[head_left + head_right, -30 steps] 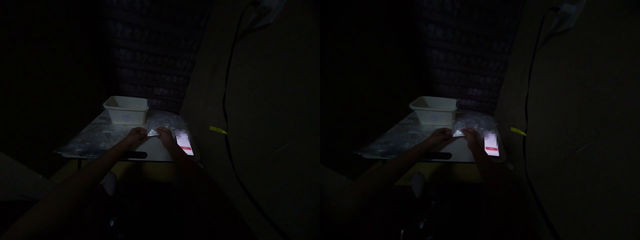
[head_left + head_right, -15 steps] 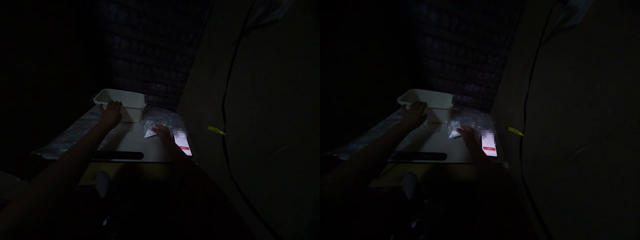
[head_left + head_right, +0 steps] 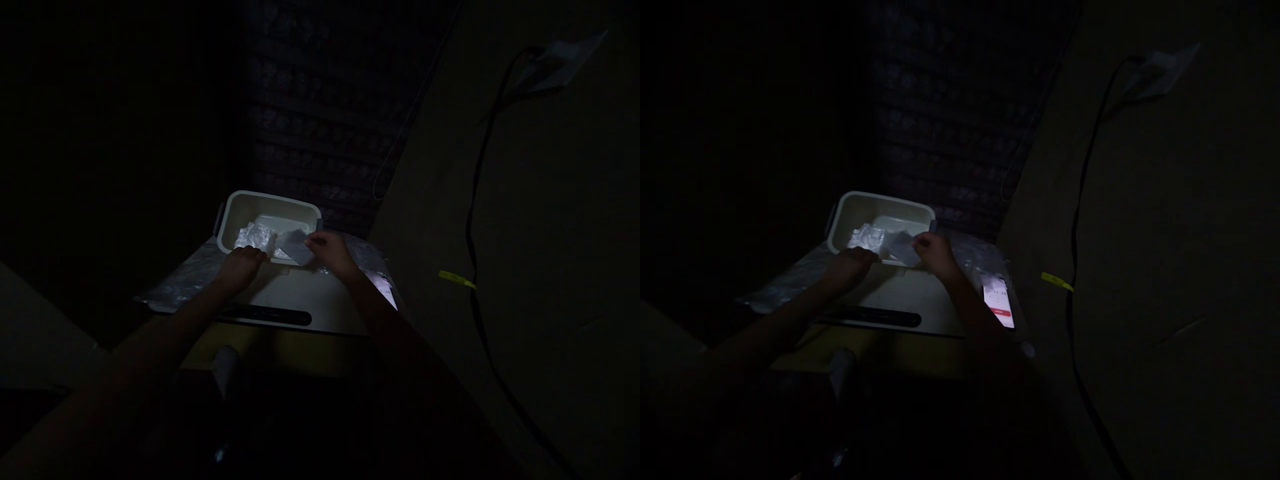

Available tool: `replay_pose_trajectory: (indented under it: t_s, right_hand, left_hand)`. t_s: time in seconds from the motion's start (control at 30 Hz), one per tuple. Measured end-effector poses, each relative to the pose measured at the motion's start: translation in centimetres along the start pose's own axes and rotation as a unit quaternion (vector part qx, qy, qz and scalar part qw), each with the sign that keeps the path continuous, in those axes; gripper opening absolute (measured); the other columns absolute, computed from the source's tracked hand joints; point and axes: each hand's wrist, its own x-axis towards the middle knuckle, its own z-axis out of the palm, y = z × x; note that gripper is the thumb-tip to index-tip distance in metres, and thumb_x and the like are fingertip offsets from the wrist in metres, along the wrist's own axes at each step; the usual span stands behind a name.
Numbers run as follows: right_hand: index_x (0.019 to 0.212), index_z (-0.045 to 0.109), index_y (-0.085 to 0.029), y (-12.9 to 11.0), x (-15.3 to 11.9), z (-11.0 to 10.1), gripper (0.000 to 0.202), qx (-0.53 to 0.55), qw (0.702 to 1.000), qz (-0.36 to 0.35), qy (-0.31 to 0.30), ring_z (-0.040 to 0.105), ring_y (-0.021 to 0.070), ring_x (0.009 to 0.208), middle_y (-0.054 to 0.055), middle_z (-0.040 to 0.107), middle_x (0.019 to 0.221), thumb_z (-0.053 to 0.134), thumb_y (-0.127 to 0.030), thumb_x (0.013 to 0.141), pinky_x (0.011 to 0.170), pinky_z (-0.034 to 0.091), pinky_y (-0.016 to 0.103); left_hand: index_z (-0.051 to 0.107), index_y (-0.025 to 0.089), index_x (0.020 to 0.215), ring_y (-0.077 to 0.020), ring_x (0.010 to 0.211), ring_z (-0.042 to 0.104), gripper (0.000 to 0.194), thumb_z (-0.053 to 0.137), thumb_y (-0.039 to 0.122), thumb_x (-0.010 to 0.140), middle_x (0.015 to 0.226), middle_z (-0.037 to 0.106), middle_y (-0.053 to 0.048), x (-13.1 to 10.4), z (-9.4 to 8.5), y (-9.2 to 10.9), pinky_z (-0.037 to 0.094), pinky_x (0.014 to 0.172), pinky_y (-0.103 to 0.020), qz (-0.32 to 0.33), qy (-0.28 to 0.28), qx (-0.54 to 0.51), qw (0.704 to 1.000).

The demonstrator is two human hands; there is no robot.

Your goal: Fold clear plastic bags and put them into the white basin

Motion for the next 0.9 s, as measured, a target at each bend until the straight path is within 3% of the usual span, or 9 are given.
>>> replay_pose_trajectory:
  t_s: [0.1, 0.2, 0.43, 0.63, 0.9]
  right_hand:
    - [0.078, 0.060, -0.012, -1.1, 2.9, 1.1, 0.019, -0.168, 0.981, -0.064, -0.067, 0.054, 0.0131, 0.074, 0.006, 0.061, 0.079, 0.044, -0.017, 0.068, 0.067, 0.039, 0.022]
    - [0.079, 0.061, -0.011, -1.0, 5.0, 2.5, 0.021, -0.303, 0.942, -0.069, -0.128, 0.053, 0.0161, 0.081, 0.009, 0.061, 0.084, 0.043, -0.013, 0.067, 0.072, 0.037, 0.024]
    - [0.087, 0.060, -0.010, 1.2, 6.2, 5.2, 0.026, -0.382, 0.904, -0.023, -0.191, 0.052, 0.0162, 0.087, 0.011, 0.059, 0.091, 0.042, -0.010, 0.067, 0.077, 0.036, 0.022]
    - [0.089, 0.058, -0.008, 1.9, 6.6, 5.8, 0.028, -0.395, 0.901, 0.003, -0.181, 0.053, 0.0176, 0.085, 0.013, 0.059, 0.089, 0.044, -0.011, 0.065, 0.075, 0.038, 0.023]
    - [0.088, 0.058, -0.013, -0.6, 7.0, 3.5, 0.030, -0.352, 0.932, -0.059, -0.067, 0.049, 0.0170, 0.089, 0.008, 0.058, 0.093, 0.038, -0.008, 0.067, 0.077, 0.035, 0.026]
  left_hand:
    - [0.055, 0.014, 0.085, -0.0197, 0.076, 0.051, 0.022, 0.037, 0.014, 0.072, 0.080, 0.057, -0.008, -0.4, 0.1, 0.1, 0.036, 0.065, -0.030, 0.012, 0.005, -0.010, 1.000]
    - [0.055, 0.013, 0.083, -0.0194, 0.074, 0.051, 0.021, 0.038, 0.014, 0.071, 0.078, 0.057, -0.008, -0.5, 0.2, 0.2, 0.036, 0.062, -0.029, 0.023, 0.005, -0.016, 1.000]
    - [0.055, 0.013, 0.080, -0.0199, 0.072, 0.051, 0.020, 0.036, 0.018, 0.075, 0.076, 0.057, -0.008, -0.8, 0.6, 0.5, 0.036, 0.057, -0.030, 0.053, 0.015, -0.010, 0.998]
    - [0.055, 0.014, 0.082, -0.0192, 0.073, 0.050, 0.019, 0.038, 0.016, 0.072, 0.078, 0.057, -0.007, -0.7, 0.4, 0.7, 0.036, 0.057, -0.029, 0.060, -0.005, -0.016, 0.998]
    - [0.056, 0.014, 0.081, -0.0199, 0.074, 0.050, 0.021, 0.037, 0.018, 0.072, 0.079, 0.057, -0.008, -0.4, -0.1, 0.2, 0.036, 0.058, -0.030, 0.042, 0.004, -0.033, 0.999]
